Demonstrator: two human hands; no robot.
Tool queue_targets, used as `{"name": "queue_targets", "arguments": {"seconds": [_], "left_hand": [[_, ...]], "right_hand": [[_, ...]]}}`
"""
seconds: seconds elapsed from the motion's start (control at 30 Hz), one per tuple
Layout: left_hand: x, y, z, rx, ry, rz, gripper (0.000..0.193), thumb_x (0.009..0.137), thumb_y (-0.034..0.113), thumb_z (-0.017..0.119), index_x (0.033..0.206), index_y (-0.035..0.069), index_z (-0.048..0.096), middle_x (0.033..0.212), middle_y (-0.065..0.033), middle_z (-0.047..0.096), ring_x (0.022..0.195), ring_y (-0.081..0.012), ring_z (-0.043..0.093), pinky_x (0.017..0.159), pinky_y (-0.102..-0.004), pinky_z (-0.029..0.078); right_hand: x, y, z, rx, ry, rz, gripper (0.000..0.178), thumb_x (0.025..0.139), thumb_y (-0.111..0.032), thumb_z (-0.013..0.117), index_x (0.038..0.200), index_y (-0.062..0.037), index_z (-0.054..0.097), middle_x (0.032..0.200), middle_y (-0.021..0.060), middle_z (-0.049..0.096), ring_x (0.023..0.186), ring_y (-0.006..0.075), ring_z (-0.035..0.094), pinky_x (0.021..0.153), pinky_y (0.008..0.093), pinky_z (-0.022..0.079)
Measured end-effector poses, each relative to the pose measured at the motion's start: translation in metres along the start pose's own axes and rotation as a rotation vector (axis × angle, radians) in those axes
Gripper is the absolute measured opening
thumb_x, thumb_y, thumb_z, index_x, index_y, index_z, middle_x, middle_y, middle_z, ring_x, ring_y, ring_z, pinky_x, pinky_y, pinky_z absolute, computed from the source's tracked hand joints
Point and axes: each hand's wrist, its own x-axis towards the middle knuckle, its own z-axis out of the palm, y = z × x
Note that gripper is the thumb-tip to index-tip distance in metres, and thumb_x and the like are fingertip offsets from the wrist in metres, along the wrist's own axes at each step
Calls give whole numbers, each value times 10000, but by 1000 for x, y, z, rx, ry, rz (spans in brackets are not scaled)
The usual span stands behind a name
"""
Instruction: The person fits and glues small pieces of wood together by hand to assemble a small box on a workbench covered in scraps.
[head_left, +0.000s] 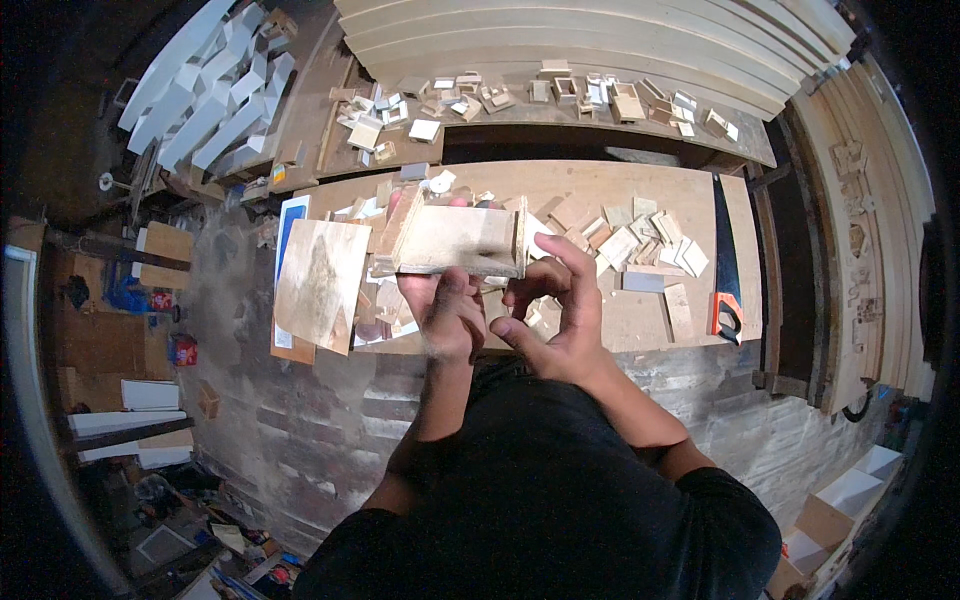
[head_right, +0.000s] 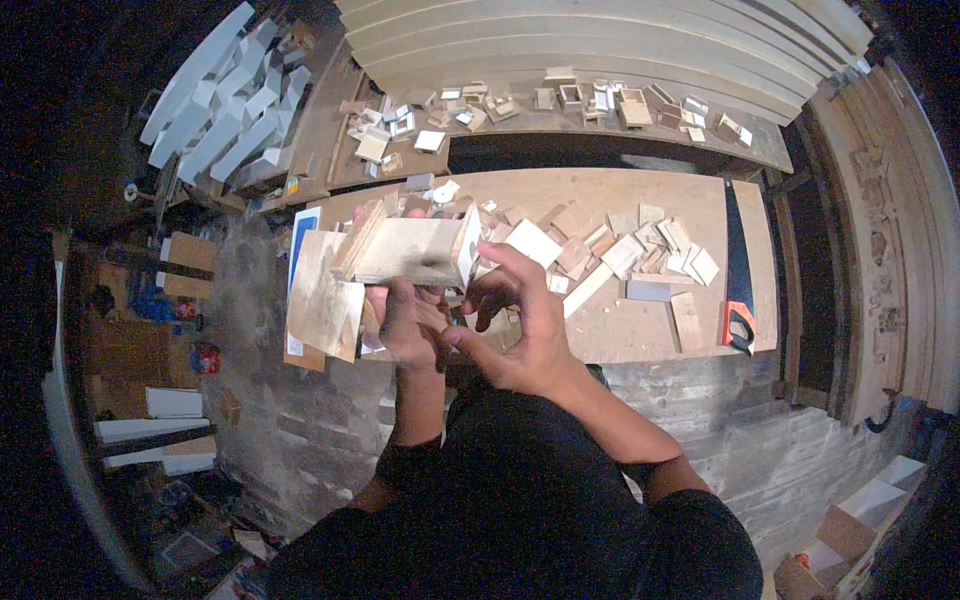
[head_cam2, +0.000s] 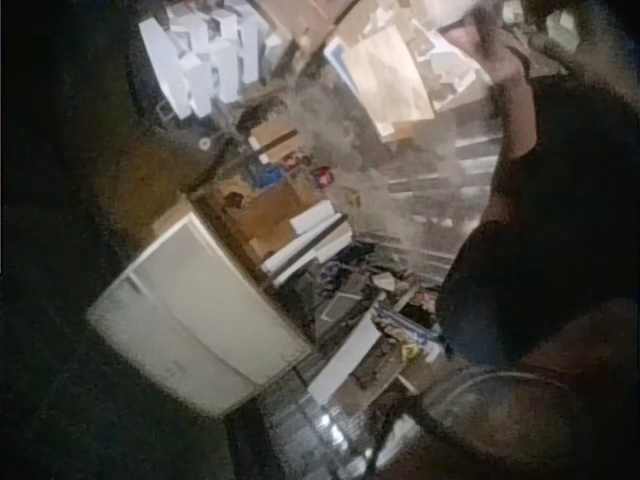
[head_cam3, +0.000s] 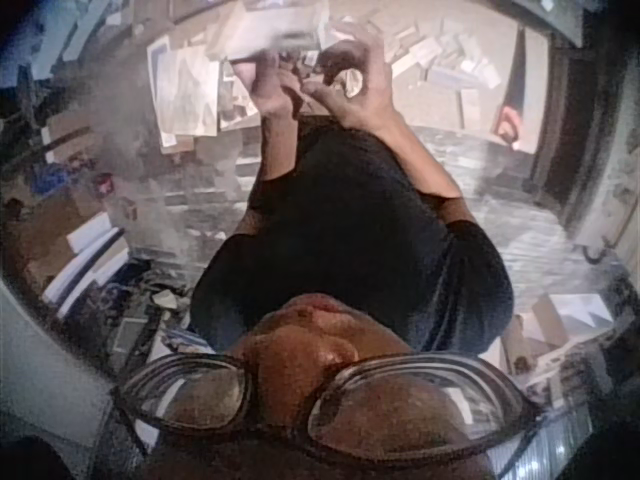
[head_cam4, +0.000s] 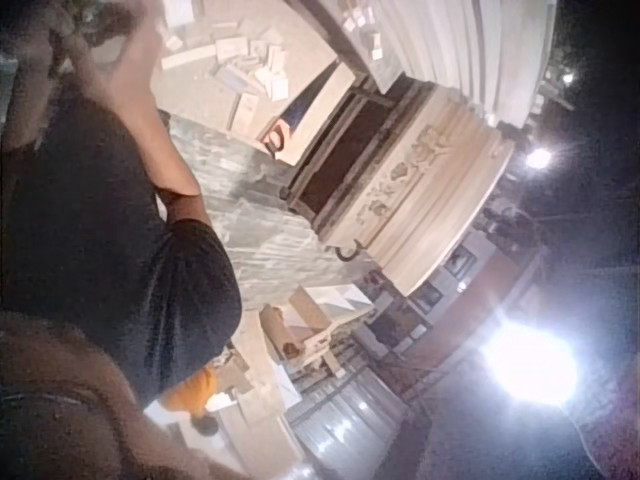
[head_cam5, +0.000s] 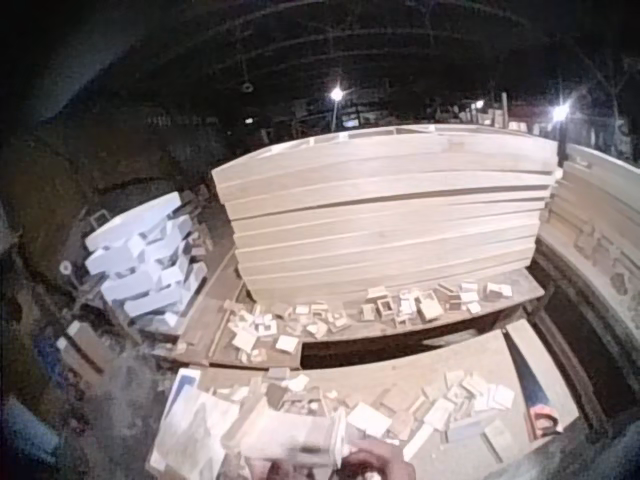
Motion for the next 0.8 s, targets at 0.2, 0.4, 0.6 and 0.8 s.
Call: {"name": "queue_targets", "arguments": {"seconds": [0.2,0.4,0.6,0.8], "left_hand": [[-5,6,2,167,67,89,1014,788,138,807,1542,93,129,1388,-234,462,1257,-312,501,1010,-456,476],[-3,22,-3,321,105,158,1083,736,179,864,1533,91,136,1405,-210,415,1277,-305,475,1035,-467,462],[6,30,-15,373,58,301,1064,742,210,865,1512,61,147,1429,-188,352,1299,-307,448,1006,-467,491],[10,38,-32,431,0,346,1027,730,165,857,1489,31,179,1385,-204,406,1273,-306,480,978,-442,512]], "right_hand": [[-6,1,14,115,30,65,805,756,-28,782,1414,-55,320,905,102,639,804,150,627,721,278,496],[-6,4,30,168,-21,80,838,779,9,725,1474,-27,258,816,76,631,734,118,626,695,259,497],[-8,7,53,259,-1,102,863,813,-20,712,1503,-31,194,836,70,626,758,124,629,735,266,504],[-2,3,75,307,51,210,819,815,-66,746,1470,22,260,940,75,632,842,122,628,779,266,506]]}}
